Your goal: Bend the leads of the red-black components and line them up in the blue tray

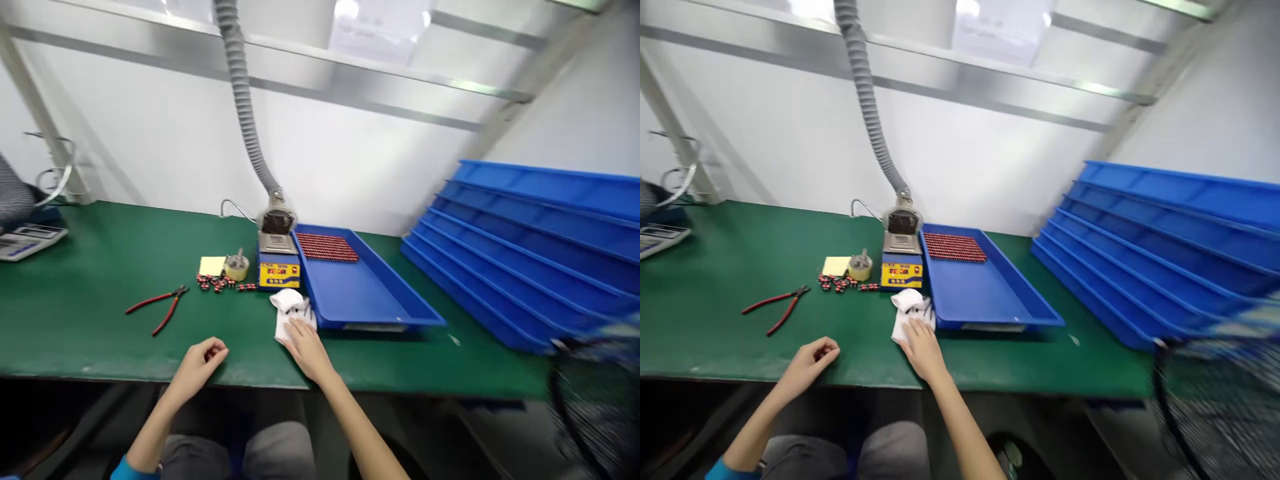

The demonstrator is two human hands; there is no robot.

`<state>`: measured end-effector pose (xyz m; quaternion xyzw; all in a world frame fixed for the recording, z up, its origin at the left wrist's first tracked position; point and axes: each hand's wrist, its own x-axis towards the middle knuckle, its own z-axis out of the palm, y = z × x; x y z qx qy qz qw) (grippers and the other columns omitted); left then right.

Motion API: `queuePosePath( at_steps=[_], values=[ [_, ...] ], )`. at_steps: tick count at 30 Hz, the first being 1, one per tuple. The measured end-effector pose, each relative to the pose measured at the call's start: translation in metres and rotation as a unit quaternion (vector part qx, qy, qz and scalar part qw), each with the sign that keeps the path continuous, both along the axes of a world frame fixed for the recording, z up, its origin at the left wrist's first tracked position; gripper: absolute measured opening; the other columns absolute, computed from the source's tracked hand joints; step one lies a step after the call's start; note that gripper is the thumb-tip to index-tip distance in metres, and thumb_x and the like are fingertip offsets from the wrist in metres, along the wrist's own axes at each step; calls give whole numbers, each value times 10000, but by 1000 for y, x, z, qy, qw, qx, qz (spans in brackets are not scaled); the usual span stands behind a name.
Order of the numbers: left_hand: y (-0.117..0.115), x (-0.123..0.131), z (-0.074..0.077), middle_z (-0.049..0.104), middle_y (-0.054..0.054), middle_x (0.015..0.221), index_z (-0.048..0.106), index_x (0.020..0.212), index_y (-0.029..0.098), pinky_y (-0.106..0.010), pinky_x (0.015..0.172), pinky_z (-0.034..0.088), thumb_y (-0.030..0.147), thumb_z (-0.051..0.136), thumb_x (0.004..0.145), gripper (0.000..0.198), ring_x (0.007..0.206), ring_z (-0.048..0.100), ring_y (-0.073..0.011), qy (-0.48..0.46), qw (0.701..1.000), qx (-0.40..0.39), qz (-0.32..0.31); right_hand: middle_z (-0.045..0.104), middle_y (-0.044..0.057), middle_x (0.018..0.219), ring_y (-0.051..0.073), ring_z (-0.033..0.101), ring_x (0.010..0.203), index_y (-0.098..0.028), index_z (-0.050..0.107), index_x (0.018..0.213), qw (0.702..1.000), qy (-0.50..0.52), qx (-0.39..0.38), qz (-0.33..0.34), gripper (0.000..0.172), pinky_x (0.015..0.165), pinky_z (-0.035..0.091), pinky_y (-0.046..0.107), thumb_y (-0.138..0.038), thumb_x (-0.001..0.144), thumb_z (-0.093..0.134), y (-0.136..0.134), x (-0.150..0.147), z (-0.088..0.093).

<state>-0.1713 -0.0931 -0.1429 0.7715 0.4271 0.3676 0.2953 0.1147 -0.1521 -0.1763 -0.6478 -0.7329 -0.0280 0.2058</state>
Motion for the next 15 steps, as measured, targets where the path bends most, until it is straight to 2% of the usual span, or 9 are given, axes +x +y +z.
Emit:
queuePosePath(
  at_steps=[2,4,6,7,8,9,10,12,15],
  values=[
    [11,-21,30,523,48,509,581,727,193,-235,430,352,387,533,853,237,421,477,-124,-105,992,46,55,587,136,1277,296,548,1187,-162,578,1201,1000,-7,19,19,297,980,430,543,-288,934,547,4,-6,5],
    [20,-44,67,435,64,514,501,771,217,-236,441,346,376,439,899,213,423,411,-119,-212,960,131,128,637,179,1162,313,584,1111,-139,622,1099,998,-11,26,61,233,921,457,521,-250,937,496,13,-21,9],
    [28,-55,98,294,80,490,386,755,246,-248,469,343,428,378,882,223,418,327,-125,-284,915,229,170,690,133,896,266,648,877,-175,655,885,992,-11,19,123,212,756,501,409,-239,936,460,30,-45,11],
    [33,-52,108,263,84,472,336,742,249,-247,471,328,458,363,867,245,403,287,-124,-290,901,267,181,684,96,770,235,649,760,-196,642,781,987,-9,13,160,244,678,490,356,-238,931,454,40,-59,10],
    [39,-45,113,296,80,466,342,741,251,-253,486,346,463,334,871,249,408,320,-130,-256,906,282,184,671,67,688,208,638,676,-207,622,716,980,-5,7,197,261,622,468,318,-239,920,462,51,-73,7],
    [48,-33,113,370,68,486,390,748,253,-254,506,368,448,316,886,250,440,399,-137,-193,925,271,184,663,47,638,188,626,616,-211,607,679,973,1,1,229,262,575,441,293,-243,905,479,63,-86,3],
    [59,-19,109,516,42,561,483,775,251,-267,559,418,409,405,880,205,529,519,-152,-126,947,237,173,659,33,606,174,616,572,-210,597,656,967,7,-4,256,255,542,419,279,-251,888,502,74,-96,-2],
    [87,11,90,651,3,674,596,785,235,-274,577,455,367,599,793,133,605,610,-182,14,978,155,136,652,14,567,156,597,512,-205,585,626,957,22,-13,290,252,495,384,266,-274,865,542,91,-108,-13],
    [129,43,53,681,-55,691,635,752,175,-308,558,478,251,724,664,146,628,648,-242,189,973,31,133,619,-11,537,128,557,465,-197,580,609,949,48,-28,312,327,467,391,251,-356,894,553,101,-104,-27]
  ],
)
